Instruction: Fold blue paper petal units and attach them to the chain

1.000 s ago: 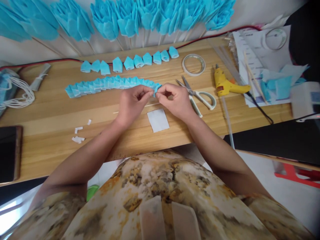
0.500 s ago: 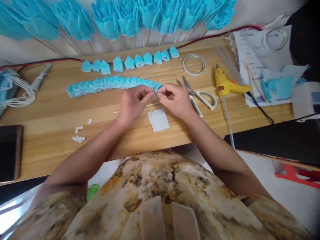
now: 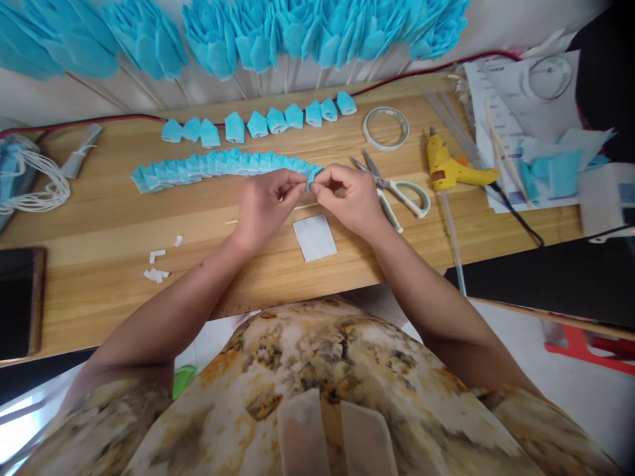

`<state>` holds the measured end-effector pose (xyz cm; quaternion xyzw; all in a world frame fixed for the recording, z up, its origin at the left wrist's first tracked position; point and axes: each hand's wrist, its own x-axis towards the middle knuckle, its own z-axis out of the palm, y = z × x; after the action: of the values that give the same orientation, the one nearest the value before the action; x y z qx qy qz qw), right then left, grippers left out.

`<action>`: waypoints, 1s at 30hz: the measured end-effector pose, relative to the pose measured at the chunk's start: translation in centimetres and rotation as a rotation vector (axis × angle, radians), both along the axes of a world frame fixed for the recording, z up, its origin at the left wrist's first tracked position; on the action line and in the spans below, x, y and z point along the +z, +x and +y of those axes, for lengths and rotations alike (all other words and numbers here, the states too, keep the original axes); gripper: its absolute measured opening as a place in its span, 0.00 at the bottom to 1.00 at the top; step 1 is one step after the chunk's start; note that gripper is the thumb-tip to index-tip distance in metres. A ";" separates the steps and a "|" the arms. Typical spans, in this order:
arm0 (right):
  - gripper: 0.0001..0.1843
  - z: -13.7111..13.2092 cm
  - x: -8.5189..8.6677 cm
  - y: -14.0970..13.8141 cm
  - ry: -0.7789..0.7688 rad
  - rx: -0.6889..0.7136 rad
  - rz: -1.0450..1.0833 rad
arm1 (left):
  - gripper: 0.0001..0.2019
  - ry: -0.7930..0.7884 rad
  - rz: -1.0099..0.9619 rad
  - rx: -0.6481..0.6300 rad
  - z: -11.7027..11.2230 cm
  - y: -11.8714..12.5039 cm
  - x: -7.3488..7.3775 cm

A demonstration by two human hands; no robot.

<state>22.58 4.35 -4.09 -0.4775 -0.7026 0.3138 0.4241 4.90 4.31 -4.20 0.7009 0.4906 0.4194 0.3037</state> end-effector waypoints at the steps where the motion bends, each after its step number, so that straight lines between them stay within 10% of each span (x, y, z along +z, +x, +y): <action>1: 0.06 0.0 0.0 0.0 -0.002 -0.001 0.001 | 0.05 0.009 0.013 0.001 -0.1 0.0 0.0; 30: 0.08 0.4 -0.2 0.1 -0.026 -0.020 0.108 | 0.04 0.007 -0.089 0.030 -0.3 0.1 0.4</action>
<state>22.68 4.74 -4.32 -0.4724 -0.6697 0.3439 0.4583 5.01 4.04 -3.78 0.6751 0.4856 0.4563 0.3165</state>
